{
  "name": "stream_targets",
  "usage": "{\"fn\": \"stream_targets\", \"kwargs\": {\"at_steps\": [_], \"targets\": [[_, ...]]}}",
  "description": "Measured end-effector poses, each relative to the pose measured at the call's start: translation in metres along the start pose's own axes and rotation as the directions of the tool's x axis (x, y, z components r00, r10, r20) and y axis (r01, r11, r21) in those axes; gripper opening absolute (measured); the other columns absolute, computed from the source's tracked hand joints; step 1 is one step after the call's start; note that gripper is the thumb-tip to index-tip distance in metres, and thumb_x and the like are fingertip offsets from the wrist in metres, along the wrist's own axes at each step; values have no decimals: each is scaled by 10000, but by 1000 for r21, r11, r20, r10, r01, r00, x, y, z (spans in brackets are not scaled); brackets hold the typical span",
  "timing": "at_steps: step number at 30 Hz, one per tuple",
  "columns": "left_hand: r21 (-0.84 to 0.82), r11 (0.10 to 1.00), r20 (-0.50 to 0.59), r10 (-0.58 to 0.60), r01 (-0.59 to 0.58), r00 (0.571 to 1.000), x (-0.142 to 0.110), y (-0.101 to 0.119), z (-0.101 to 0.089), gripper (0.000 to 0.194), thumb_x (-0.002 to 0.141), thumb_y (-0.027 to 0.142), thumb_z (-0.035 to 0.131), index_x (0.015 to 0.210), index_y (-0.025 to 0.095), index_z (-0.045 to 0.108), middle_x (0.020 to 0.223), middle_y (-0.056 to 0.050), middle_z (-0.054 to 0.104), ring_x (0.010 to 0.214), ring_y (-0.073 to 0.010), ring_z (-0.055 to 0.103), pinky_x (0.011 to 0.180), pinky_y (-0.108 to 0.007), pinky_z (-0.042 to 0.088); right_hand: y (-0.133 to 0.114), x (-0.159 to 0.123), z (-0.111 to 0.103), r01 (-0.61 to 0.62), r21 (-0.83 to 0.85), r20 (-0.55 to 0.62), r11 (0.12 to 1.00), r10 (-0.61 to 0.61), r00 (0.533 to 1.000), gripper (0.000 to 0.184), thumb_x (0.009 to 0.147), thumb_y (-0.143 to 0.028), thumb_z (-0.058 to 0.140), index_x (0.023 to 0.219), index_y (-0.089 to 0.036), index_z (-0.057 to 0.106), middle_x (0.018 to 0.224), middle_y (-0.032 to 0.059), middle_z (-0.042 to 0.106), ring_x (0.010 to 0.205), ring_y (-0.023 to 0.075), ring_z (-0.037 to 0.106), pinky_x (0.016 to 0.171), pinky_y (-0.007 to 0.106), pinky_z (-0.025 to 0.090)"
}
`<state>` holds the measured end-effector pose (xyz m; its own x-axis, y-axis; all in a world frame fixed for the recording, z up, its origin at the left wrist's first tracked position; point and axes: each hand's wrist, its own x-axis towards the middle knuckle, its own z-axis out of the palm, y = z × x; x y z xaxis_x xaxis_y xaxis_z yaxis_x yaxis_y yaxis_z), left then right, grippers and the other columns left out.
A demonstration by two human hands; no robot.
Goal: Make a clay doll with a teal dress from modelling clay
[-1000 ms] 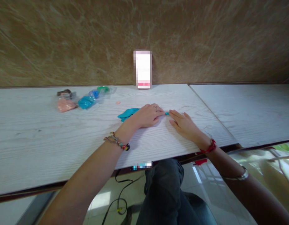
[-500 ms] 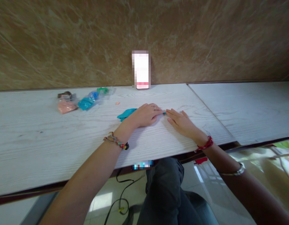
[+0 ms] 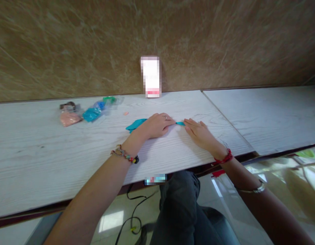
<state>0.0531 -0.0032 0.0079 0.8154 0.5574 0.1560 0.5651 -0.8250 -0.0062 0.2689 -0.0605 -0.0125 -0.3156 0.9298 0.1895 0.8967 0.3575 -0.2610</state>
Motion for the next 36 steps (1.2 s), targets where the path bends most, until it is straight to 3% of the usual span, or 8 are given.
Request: {"fn": "stream_targets", "kwargs": {"at_steps": [3, 8, 13, 18, 23, 26, 30, 36], "targets": [[-9, 1000, 10, -1, 1, 1000, 0, 0, -2, 381, 886, 181, 389, 1214, 230, 574, 1227, -17, 621, 1138, -151, 515, 968, -309, 390, 3, -1, 0, -14, 32, -40, 999, 15, 999, 502, 958, -340, 198, 1331, -169, 487, 1434, 112, 430, 1339, 241, 364, 1039, 525, 342], [-6, 1000, 13, -3, 3, 1000, 0, 1, -3, 374, 881, 175, 400, 1205, 216, 583, 1227, -26, 620, 1144, -156, 513, 970, -309, 389, 3, -2, -4, -4, -77, 23, 997, 6, 1000, 476, 957, -334, 228, 1301, -187, 523, 1411, 89, 464, 1342, 271, 353, 1032, 558, 327], [-11, 1000, -16, -7, 7, 1000, 0, 0, -1, 373, 896, 193, 392, 1224, 221, 570, 1229, -31, 619, 1142, -155, 518, 966, -315, 398, 0, 3, -4, 16, -54, -50, 998, -19, 999, 489, 964, -330, 208, 1342, -171, 475, 1456, 100, 402, 1348, 238, 346, 1040, 492, 348], [6, 1000, -26, 1, -1, 1000, -1, -2, -1, 353, 876, 182, 422, 1168, 251, 607, 1191, -14, 641, 1120, -162, 528, 938, -317, 412, -2, 3, -4, 63, -113, 37, 992, -59, 998, 492, 967, -375, 194, 1342, -229, 477, 1451, 68, 414, 1350, 283, 335, 1020, 579, 326], [15, 1000, -37, 8, -8, 999, -1, -2, -2, 355, 886, 188, 410, 1184, 240, 596, 1187, -26, 641, 1111, -159, 532, 927, -315, 415, 4, 2, 0, 5, 29, -30, 1000, -4, 1000, 512, 966, -376, 172, 1401, -219, 392, 1457, 78, 404, 1355, 243, 335, 1043, 554, 316], [19, 1000, -66, -21, 22, 998, 0, -4, -3, 356, 874, 185, 431, 1186, 229, 596, 1183, -43, 642, 1121, -176, 531, 923, -334, 419, 2, 4, 0, 15, 49, -75, 999, -12, 997, 510, 964, -369, 190, 1424, -218, 350, 1480, 85, 364, 1375, 240, 295, 1051, 542, 307], [45, 992, -108, -112, 117, 988, -2, -10, -4, 325, 863, 167, 428, 1111, 179, 639, 1150, -69, 652, 1119, -200, 534, 928, -365, 419, -8, 10, -2, 103, -24, 18, 994, -103, 995, 474, 964, -353, 227, 1396, -243, 390, 1489, 54, 351, 1383, 259, 272, 1060, 616, 230], [81, 972, -173, -205, 221, 963, -4, -17, -3, 330, 837, 120, 429, 1068, 160, 661, 1144, -80, 651, 1115, -219, 527, 911, -384, 430, -17, 23, -1, 160, -74, 48, 984, -156, 987, 441, 968, -354, 247, 1355, -282, 446, 1491, 34, 348, 1385, 261, 267, 1062, 616, 237]]}}
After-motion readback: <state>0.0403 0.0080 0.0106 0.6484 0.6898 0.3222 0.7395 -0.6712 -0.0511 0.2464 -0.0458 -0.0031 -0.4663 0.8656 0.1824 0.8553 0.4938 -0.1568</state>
